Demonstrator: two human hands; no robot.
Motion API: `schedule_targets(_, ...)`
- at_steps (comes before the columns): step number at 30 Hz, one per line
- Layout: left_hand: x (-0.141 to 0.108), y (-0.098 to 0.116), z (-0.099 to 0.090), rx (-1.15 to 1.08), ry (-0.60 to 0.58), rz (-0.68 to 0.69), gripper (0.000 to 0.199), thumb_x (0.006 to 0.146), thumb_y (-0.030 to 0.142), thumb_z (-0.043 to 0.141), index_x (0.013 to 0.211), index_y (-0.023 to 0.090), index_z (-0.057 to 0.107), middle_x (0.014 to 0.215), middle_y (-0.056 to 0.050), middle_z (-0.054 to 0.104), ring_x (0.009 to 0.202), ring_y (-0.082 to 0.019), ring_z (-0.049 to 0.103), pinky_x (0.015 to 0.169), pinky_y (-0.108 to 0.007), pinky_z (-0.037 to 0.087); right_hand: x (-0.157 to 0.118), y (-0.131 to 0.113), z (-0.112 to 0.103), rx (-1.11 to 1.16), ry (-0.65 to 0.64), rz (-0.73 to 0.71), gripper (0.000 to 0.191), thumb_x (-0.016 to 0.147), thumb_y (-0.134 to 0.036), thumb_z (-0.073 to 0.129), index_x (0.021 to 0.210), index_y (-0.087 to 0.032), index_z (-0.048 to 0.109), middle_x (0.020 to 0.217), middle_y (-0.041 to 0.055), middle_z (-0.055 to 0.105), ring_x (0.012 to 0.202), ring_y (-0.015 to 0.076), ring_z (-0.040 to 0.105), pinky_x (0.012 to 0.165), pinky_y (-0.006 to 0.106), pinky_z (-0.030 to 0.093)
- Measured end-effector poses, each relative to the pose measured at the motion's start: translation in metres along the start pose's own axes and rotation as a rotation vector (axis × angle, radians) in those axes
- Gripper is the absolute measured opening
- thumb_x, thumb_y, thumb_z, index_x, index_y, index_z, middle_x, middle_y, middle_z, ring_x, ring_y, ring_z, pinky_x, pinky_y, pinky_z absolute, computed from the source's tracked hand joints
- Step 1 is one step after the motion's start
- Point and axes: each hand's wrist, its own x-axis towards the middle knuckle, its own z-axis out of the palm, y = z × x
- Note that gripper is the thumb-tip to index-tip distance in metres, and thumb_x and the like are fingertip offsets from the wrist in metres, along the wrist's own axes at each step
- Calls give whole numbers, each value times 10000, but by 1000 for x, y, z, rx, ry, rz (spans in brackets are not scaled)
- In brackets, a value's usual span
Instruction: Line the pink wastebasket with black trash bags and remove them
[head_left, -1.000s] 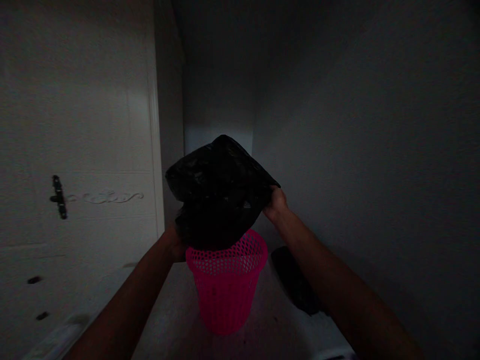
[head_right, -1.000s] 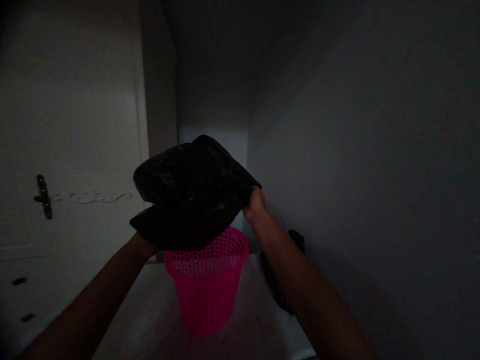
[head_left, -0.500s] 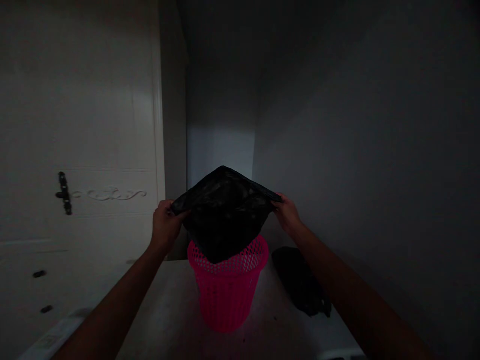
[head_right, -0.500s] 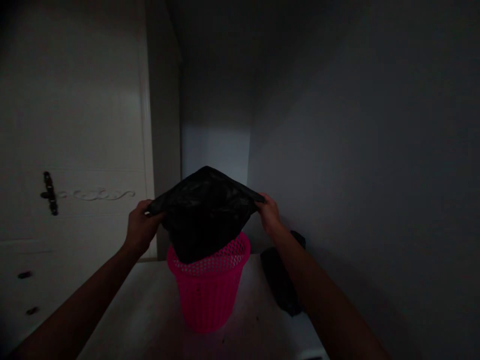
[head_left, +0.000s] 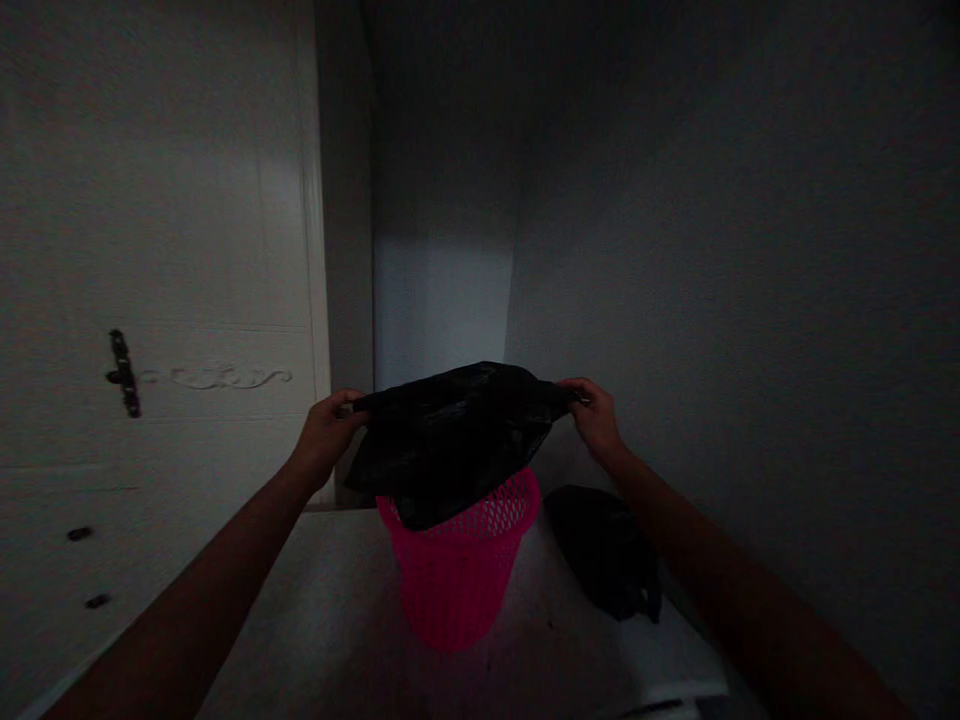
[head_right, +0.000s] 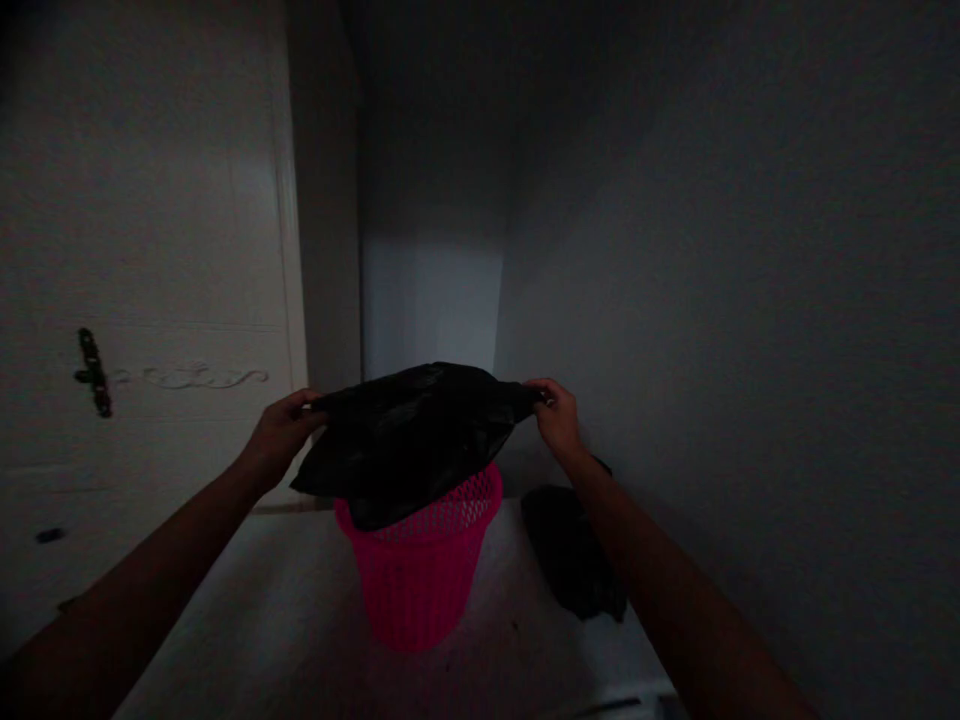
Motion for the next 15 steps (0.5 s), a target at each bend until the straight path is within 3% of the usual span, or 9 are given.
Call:
schedule_targets(2, 7, 4, 8, 36, -37, 46, 271, 595, 310, 785, 831, 202, 707, 724, 21, 686, 702, -149, 608, 645, -242, 488, 10, 1, 1, -46, 52, -36, 314, 676, -279, 643, 967, -211, 739, 945, 62, 758, 867, 212, 657, 844, 372, 520)
schedule_targets(5, 5, 8, 11, -10, -173, 134, 281, 667, 368, 819, 871, 206, 712, 1020, -56, 783, 949, -198, 693, 856, -311, 549, 16, -1, -3, 24, 19, 18, 291, 712, -317, 657, 982, -221, 711, 879, 30, 747, 811, 193, 658, 799, 354, 537)
schedule_targets(7, -4, 7, 6, 3, -319, 141, 281, 738, 450, 798, 859, 207, 727, 1177, -102, 781, 1101, -240, 695, 974, -362, 539, 11, -4, -8, 73, -108, 77, 255, 701, -330, 706, 934, -227, 717, 871, 14, 753, 824, 191, 670, 828, 357, 545)
schedule_targets(10, -24, 3, -7, 127, -458, 120, 389, 863, 572, 643, 780, 207, 749, 1128, -113, 793, 1060, -257, 709, 989, -386, 542, -10, -6, -18, 128, -385, 202, 266, 694, -345, 746, 931, -226, 757, 985, 36, 793, 948, 222, 695, 943, 388, 528)
schedule_targets(12, -42, 1, -12, 235, -409, 113, 465, 894, 611, 583, 732, 207, 747, 998, -97, 792, 944, -244, 712, 920, -373, 565, -27, -3, -25, 171, -493, 347, 293, 696, -366, 733, 947, -223, 781, 1056, 61, 805, 1023, 251, 703, 982, 405, 516)
schedule_targets(15, -74, -1, -15, 292, -246, 93, 421, 821, 604, 697, 693, 204, 728, 1015, -91, 774, 946, -244, 708, 825, -332, 585, -51, 9, -32, 231, -491, 567, 339, 728, -464, 670, 927, -223, 801, 1145, 100, 800, 1106, 287, 705, 980, 424, 525)
